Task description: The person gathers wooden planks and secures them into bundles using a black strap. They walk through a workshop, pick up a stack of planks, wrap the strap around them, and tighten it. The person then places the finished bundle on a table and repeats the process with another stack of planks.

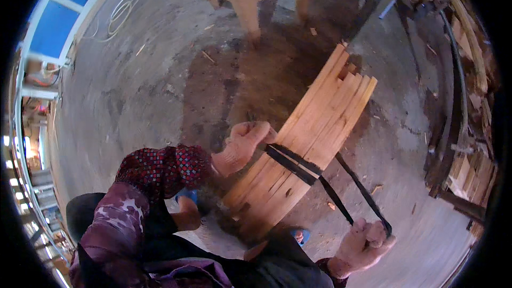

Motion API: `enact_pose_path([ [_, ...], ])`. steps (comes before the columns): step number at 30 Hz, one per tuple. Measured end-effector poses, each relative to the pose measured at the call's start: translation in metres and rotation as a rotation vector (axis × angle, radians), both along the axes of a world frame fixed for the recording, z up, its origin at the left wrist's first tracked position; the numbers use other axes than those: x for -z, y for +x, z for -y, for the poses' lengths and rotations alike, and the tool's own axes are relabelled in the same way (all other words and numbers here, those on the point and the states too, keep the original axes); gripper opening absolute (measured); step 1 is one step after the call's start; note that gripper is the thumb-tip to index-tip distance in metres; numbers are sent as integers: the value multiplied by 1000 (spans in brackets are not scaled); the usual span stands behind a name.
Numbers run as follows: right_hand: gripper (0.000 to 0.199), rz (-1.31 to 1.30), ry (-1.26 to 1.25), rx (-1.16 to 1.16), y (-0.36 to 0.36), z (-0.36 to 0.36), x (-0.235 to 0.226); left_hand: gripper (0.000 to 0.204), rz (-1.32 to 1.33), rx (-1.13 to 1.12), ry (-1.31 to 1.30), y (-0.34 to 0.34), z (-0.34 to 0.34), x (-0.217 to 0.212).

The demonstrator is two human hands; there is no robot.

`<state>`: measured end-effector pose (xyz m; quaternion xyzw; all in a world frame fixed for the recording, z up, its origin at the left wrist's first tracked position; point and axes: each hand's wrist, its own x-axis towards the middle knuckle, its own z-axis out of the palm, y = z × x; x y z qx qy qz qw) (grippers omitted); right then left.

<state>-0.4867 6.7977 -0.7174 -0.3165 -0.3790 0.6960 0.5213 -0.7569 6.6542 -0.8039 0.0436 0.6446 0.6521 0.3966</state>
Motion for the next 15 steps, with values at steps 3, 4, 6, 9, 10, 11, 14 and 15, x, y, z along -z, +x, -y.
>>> enact_pose_path([
  [3, 29, 226, 168, 22, -13, 0, -10, 35, 149, -180, -76, -5, -6, 0],
  [4, 30, 512, 279, 55, -22, 0, -14, 34, 237, -265, -124, -11, -9, 0],
  [6, 36, 1132, 471, 154, -42, -2, -19, 37, 373, -376, -115, -20, -13, 4],
  [9, 35, 834, 392, 59, -47, -14, -25, 47, 393, -380, 9, -23, -8, 20],
  [10, 34, 682, 281, 51, -50, -18, -28, 48, 389, -381, 0, -19, -13, 14],
  [11, 32, 406, 6, 65, -57, -17, -37, 50, 384, -381, -9, -15, -19, 8],
  [14, 25, 282, -134, 0, -67, -6, -42, 52, 331, -297, 38, -13, -23, -10],
  [15, 25, 297, -71, -49, -73, 0, -44, 53, 307, -257, 66, -14, -23, -17],
])
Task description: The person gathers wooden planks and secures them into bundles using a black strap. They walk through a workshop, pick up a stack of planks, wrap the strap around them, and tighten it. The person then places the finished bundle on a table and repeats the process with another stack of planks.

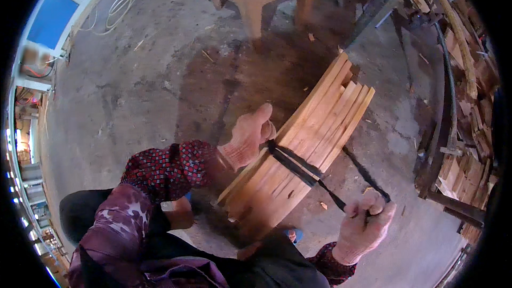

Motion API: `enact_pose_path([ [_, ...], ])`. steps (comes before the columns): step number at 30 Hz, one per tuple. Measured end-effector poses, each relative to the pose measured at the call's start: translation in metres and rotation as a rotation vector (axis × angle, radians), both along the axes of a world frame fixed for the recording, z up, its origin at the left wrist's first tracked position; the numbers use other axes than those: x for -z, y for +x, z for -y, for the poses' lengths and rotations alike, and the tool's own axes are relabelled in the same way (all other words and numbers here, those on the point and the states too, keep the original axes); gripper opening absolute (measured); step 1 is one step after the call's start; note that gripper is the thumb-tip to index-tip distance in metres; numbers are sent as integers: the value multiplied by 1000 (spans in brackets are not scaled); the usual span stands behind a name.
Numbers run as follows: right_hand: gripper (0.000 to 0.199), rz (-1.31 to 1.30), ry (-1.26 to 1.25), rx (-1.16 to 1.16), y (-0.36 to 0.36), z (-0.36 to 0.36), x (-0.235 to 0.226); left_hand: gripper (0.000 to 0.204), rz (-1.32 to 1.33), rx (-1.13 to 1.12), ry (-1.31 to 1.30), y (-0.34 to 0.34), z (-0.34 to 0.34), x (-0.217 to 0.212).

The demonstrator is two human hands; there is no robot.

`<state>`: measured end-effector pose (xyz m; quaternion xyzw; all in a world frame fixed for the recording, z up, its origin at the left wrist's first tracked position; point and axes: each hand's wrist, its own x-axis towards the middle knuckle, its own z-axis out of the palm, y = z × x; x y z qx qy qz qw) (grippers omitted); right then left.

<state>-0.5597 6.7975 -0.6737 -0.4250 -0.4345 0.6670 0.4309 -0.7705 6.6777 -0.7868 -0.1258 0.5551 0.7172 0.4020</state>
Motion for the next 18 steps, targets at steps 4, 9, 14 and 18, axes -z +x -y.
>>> enact_pose_path([
  [4, 22, -95, -179, -123, -4, 6, 2, 53, 28, 54, 227, -9, -20, -50],
  [9, 35, 20, -223, -84, -13, 3, 30, 53, -142, 194, 224, 14, -52, -117],
  [14, 32, -36, -354, -114, 9, -6, 28, 48, -151, 319, 141, 32, -49, -123],
  [18, 35, 25, -374, -120, 0, -13, 21, 43, -244, 508, 89, 28, -45, -93],
])
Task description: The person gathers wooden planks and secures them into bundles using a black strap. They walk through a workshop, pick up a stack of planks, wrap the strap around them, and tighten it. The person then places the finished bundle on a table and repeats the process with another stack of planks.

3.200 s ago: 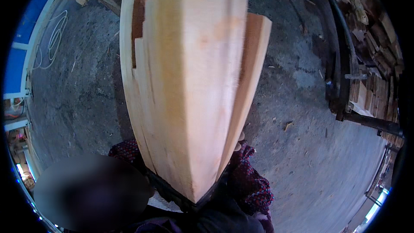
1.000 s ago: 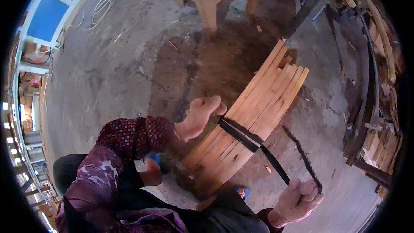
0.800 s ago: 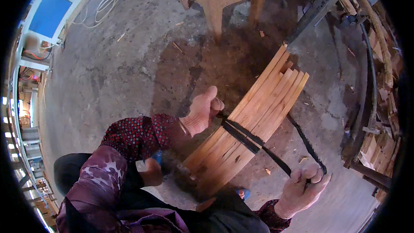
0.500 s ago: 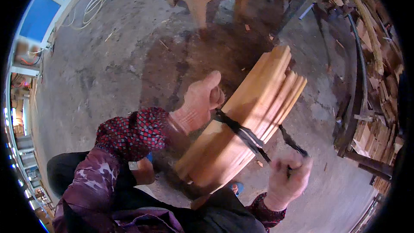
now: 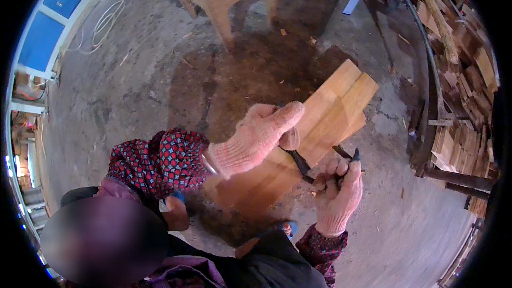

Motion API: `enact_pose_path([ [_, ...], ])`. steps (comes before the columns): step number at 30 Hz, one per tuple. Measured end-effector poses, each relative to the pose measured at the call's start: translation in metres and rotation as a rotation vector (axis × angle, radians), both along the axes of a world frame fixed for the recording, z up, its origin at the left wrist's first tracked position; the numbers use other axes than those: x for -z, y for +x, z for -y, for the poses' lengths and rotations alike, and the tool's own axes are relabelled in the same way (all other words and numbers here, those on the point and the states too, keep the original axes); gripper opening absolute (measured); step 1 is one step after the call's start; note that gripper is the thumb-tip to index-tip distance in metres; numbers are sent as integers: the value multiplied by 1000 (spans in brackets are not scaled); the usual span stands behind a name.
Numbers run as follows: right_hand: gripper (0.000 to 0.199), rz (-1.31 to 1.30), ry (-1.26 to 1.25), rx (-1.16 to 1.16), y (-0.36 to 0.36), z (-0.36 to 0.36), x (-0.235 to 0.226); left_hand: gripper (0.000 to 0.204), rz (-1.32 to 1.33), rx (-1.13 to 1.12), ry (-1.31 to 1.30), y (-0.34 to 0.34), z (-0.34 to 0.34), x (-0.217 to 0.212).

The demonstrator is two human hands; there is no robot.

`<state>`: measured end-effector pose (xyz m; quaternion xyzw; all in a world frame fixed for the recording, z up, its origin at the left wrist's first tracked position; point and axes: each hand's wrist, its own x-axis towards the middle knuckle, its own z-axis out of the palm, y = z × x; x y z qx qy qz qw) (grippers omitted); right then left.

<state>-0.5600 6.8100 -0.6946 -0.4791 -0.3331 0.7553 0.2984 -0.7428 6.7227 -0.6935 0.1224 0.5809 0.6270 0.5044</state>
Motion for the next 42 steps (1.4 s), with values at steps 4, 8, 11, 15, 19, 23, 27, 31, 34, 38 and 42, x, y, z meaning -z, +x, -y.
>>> enact_pose_path([
  [4, 33, 136, 12, -83, -38, -22, -2, 37, 105, -92, 1, -13, -21, 1],
  [8, 31, -102, 60, -275, -51, -36, 27, 30, -20, -73, 177, -13, -43, 11],
  [11, 44, -106, 587, -547, -69, -33, 75, 18, -771, 36, 246, -10, -50, 28],
  [15, 44, 192, 1324, -792, -67, -43, 122, 26, -1680, 311, 408, -16, -39, 30],
  [19, 22, 172, 627, -788, -81, -29, 75, 38, -928, -8, 441, -48, -30, 52],
  [23, 26, 2, 281, -420, -71, 5, 66, 53, -255, -34, -21, -61, -61, 84],
  [27, 28, 42, 624, -366, -75, 25, 84, 62, -267, 398, 43, -29, -101, 113],
  [31, 35, 26, 446, -449, -62, 17, 70, 59, -713, 912, -102, -17, -112, 112],
  [34, 32, -12, 376, -360, -71, 12, 81, 67, -654, 1010, 12, -20, -111, 94],
  [38, 25, -121, 194, -148, -74, 5, 63, 58, -273, 1051, 222, -36, -109, 137],
  [42, 28, -64, 196, -254, -78, 0, 51, 64, -144, 1040, 600, -60, -83, 177],
])
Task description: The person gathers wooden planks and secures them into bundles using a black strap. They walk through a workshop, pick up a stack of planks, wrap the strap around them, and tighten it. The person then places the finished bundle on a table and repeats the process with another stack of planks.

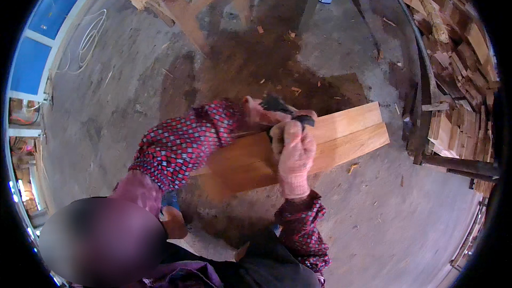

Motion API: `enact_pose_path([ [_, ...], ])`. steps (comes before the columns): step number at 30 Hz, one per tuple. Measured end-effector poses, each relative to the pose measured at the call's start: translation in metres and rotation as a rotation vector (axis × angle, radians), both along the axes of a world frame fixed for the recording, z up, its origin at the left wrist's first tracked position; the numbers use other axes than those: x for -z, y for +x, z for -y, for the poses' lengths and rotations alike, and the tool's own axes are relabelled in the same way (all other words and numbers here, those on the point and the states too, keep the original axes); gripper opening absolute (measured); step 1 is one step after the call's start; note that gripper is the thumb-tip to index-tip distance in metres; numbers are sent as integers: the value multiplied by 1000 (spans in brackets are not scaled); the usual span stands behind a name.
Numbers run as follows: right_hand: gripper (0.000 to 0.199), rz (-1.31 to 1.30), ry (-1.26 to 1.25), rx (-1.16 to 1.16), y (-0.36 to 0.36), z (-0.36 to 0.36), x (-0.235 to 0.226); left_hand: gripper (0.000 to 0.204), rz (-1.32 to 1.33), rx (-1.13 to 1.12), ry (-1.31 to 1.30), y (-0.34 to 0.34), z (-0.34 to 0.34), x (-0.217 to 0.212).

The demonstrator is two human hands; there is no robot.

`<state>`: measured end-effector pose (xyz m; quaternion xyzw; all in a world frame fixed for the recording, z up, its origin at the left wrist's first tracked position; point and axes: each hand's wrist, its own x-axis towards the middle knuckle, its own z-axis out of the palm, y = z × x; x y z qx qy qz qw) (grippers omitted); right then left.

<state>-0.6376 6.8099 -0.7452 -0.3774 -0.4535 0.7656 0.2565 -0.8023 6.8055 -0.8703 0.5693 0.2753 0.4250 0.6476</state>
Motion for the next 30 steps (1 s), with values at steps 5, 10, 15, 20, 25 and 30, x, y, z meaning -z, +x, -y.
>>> enact_pose_path([
  [5, 35, 70, -251, 46, 17, -35, -9, 69, -900, -413, -224, 11, 64, -103],
  [10, 38, 67, -292, 20, 4, -23, -15, 78, -1719, -410, 126, 59, 133, -135],
  [15, 35, 63, -279, -9, 4, -21, -16, 99, -1645, -302, 99, 48, 140, -131],
  [20, 33, 28, -320, 3, 5, -23, -20, 106, -1508, -17, 28, 21, 117, -154],
  [25, 27, 136, -259, 33, 4, -21, -41, 104, -1532, -267, 356, 26, 116, -131],
  [30, 21, 153, -183, -49, 2, -18, -61, 93, -1172, -695, 520, 32, 77, -97],
])
